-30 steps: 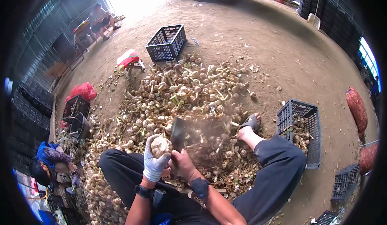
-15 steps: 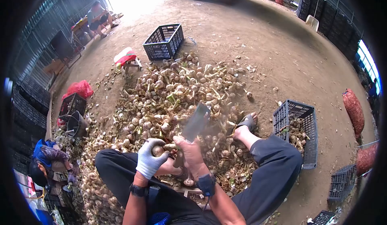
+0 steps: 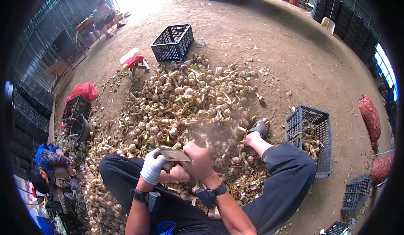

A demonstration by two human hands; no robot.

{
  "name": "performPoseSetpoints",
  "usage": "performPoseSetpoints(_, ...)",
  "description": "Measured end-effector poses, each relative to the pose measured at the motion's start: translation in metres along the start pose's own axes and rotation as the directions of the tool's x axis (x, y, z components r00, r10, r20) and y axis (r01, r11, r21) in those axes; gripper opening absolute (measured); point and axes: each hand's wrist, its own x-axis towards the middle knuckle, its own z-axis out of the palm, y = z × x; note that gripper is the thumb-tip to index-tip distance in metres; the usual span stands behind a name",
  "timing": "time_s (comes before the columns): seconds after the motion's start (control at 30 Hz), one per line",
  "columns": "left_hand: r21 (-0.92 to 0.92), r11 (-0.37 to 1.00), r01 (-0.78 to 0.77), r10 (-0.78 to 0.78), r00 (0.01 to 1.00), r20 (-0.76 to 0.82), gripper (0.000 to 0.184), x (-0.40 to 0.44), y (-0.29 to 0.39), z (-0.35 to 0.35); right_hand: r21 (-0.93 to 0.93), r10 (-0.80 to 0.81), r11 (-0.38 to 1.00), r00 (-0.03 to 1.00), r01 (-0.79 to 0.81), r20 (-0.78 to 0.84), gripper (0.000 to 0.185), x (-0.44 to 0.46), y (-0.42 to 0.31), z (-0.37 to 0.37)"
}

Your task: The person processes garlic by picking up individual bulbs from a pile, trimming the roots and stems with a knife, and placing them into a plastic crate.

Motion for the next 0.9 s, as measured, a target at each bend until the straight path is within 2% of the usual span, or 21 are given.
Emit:
performPoseSetpoints(0.17,-0.022,1.000,-0.007,0.008,0.999,0.047,0.032,-0.001,-0.003,-0.004,-0.057,-0.012,0.998,1.000,0.013,0.015,0.021,-0.002,0.002,0.001)
performPoseSetpoints(0.23,0.262,0.941,-0.215,0.187,0.974,0.129,0.029,0.002,-0.019,-0.012,-0.070,-0.015,0.997,1.000,0.016,0.023,0.021,-0.009,0.015,0.005)
performPoseSetpoints(0.27,0.262,0.940,-0.218,0.189,0.973,0.132,0.029,-0.002,-0.017,-0.012,-0.120,0.089,0.989,0.995,-0.084,0.040,0.020,-0.024,0.034,0.013)
performPoseSetpoints(0.3,0.087,0.995,-0.055,0.043,0.991,0.130,0.029,-0.006,-0.003,-0.009,-0.173,0.186,0.969,0.981,-0.176,0.046,0.018,-0.039,0.058,0.022)
performPoseSetpoints(0.33,-0.089,0.990,0.114,-0.099,0.983,0.152,0.029,-0.007,0.007,-0.007,-0.279,0.202,0.943,0.979,-0.183,0.041,0.017,-0.060,0.081,0.036)
performPoseSetpoints(0.4,-0.105,0.985,0.137,-0.126,0.986,0.107,0.029,-0.008,0.003,-0.005,-0.233,0.374,0.903,0.927,-0.361,0.014,0.019,-0.080,0.095,0.050)
performPoseSetpoints(0.47,-0.210,0.968,0.138,-0.132,0.990,0.039,0.030,-0.009,0.003,-0.002,-0.116,0.518,0.848,0.855,-0.518,-0.035,0.021,-0.085,0.097,0.056)
performPoseSetpoints(0.5,-0.294,0.948,0.122,-0.107,0.992,0.067,0.032,-0.007,-0.003,-0.008,-0.199,0.509,0.833,0.856,-0.517,-0.094,0.021,-0.082,0.098,0.054)
performPoseSetpoints(0.57,-0.450,0.893,-0.013,0.041,0.998,0.053,0.041,-0.008,-0.002,-0.025,-0.186,0.579,0.781,0.803,-0.596,-0.144,0.021,-0.078,0.107,0.039)
performPoseSetpoints(0.6,-0.684,0.728,-0.055,0.118,0.992,0.046,0.044,-0.015,0.003,-0.038,-0.108,0.634,0.745,0.750,-0.658,-0.190,0.023,-0.076,0.109,0.027)
performPoseSetpoints(0.63,-0.862,0.501,-0.077,0.186,0.982,0.020,0.048,-0.024,0.011,-0.055,-0.163,0.670,0.674,0.689,-0.720,-0.276,0.023,-0.083,0.130,0.020)
performPoseSetpoints(0.67,-0.965,0.257,-0.055,0.393,0.918,0.052,0.051,-0.028,0.017,-0.081,-0.237,0.664,0.618,0.659,-0.750,-0.353,0.022,-0.092,0.148,0.011)
performPoseSetpoints(0.7,-1.000,0.002,0.024,0.579,0.815,0.021,0.056,-0.032,0.023,-0.114,-0.211,0.675,0.576,0.605,-0.790,-0.423,0.021,-0.098,0.157,0.000)
performPoseSetpoints(0.73,-0.992,-0.018,-0.124,0.675,0.731,-0.104,0.070,-0.044,0.037,-0.149,-0.211,0.677,0.538,0.567,-0.817,-0.470,0.023,-0.104,0.164,-0.011)
performPoseSetpoints(0.77,-0.947,-0.303,-0.108,0.659,0.694,-0.290,0.082,-0.067,0.067,-0.148,-0.208,0.675,0.501,0.530,-0.840,-0.514,0.024,-0.107,0.169,-0.017)
performPoseSetpoints(0.8,-0.919,-0.343,-0.197,0.655,0.651,-0.384,0.091,-0.084,0.070,-0.172,-0.211,0.676,0.498,0.530,-0.841,-0.513,0.024,-0.101,0.163,-0.021)
performPoseSetpoints(0.83,-0.882,-0.337,-0.330,0.648,0.598,-0.472,0.093,-0.098,0.063,-0.193,-0.202,0.701,0.462,0.495,-0.864,-0.513,0.025,-0.092,0.151,-0.027)
performPoseSetpoints(0.87,-0.800,-0.244,-0.548,0.621,0.545,-0.563,0.089,-0.112,0.050,-0.219,-0.196,0.725,0.423,0.460,-0.885,-0.512,0.027,-0.088,0.143,-0.030)
performPoseSetpoints(0.9,-0.821,-0.257,-0.509,0.582,0.597,-0.552,0.087,-0.117,0.053,-0.211,-0.206,0.728,0.418,0.462,-0.885,-0.507,0.027,-0.090,0.144,-0.029)
